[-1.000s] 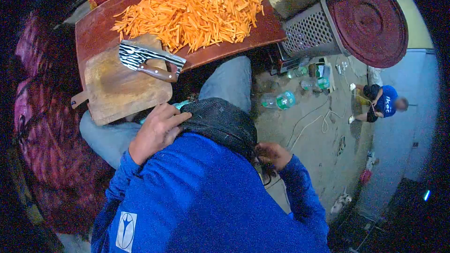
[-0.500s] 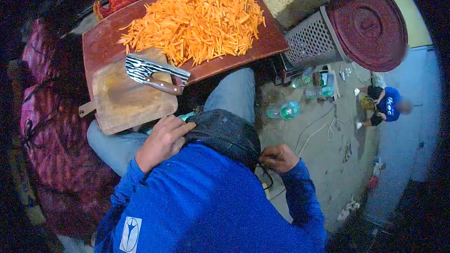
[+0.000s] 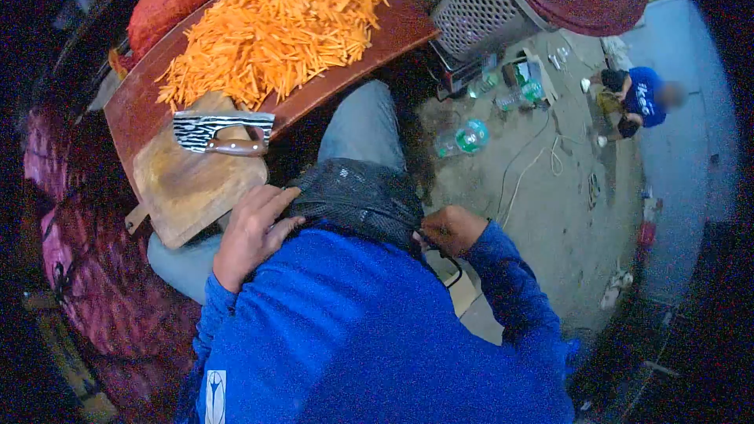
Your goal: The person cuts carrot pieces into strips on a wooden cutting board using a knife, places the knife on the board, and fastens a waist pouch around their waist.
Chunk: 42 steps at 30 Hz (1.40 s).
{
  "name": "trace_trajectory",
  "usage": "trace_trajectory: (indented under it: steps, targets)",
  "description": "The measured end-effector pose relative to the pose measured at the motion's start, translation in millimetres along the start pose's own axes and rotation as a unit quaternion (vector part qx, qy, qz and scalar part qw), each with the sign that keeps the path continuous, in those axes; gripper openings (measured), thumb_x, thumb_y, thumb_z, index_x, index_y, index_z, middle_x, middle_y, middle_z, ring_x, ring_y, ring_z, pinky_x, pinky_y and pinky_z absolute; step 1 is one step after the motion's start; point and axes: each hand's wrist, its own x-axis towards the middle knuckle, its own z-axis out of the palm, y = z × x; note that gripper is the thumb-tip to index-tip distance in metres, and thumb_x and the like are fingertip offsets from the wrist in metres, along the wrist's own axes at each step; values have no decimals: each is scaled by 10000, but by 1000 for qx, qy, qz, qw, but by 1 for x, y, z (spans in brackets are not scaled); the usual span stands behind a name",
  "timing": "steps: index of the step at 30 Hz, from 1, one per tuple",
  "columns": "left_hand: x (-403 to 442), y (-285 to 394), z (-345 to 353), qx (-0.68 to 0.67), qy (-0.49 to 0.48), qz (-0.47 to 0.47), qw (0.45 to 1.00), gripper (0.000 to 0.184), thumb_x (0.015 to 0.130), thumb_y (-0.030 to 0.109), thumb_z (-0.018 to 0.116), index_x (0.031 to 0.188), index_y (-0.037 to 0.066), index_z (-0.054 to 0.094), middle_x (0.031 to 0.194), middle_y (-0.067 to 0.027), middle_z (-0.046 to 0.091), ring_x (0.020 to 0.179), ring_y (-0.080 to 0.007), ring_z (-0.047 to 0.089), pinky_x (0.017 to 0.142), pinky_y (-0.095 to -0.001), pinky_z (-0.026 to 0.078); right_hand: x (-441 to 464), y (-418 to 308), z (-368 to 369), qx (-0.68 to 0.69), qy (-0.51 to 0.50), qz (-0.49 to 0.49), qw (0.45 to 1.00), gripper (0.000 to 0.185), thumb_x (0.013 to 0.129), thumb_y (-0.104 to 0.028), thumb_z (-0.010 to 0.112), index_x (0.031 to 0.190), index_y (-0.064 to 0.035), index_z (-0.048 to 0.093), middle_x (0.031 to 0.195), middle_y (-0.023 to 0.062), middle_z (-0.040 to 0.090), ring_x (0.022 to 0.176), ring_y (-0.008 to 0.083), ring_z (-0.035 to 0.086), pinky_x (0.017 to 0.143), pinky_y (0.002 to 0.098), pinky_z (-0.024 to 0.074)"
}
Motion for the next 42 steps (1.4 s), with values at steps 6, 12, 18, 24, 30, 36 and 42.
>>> trace_trajectory:
  steps: [6,12,18,24,30,36,42]
  targets:
    - [16,11,1,-29,1,31,999,496,799,249,853,1183,-23,697,1040,-182,676,956,-373,642,838,-447,521,-9,-10,-7,375,31,74,923,175,1053,-160,611,976,-7,648,771,10,639,707,144,634,673,358,529]
    - [26,16,1,-11,-16,50,999,515,802,276,852,1187,-28,695,1056,-182,677,965,-376,645,835,-450,527,0,-4,0,236,91,-67,965,89,1015,-85,641,1066,-13,646,858,3,651,848,97,612,783,286,517]
    - [24,13,4,-16,-11,45,999,519,804,282,851,1193,-25,696,1063,-185,683,973,-375,649,841,-451,526,-2,-43,-8,252,164,-61,952,172,956,-145,695,1046,-38,595,903,103,653,863,233,665,777,383,528]
    - [13,6,7,-19,21,36,999,484,794,258,845,1167,-18,707,992,-159,663,916,-345,620,816,-438,505,6,-38,0,91,188,-63,976,237,891,-128,746,1034,-58,569,836,153,635,800,380,664,711,427,527]
    - [-5,-8,6,-8,49,0,999,420,789,216,850,1114,-18,721,975,-167,670,893,-363,642,807,-450,515,2,-41,-13,124,147,-89,977,245,887,-99,735,1071,-53,581,815,155,655,768,369,683,700,426,528]
    - [-16,-11,13,-9,53,-25,998,380,786,168,846,1088,-24,718,964,-170,668,902,-372,638,820,-458,510,-13,-68,-9,-76,111,-36,990,437,857,-152,734,1222,-97,500,964,183,691,909,434,696,766,521,551]
    - [-16,-9,16,-8,62,-18,998,364,782,146,830,1081,-26,713,942,-170,658,897,-375,629,811,-469,497,-5,-52,8,-113,144,-18,983,403,856,-139,705,1209,-105,515,991,208,689,931,463,685,771,556,548]
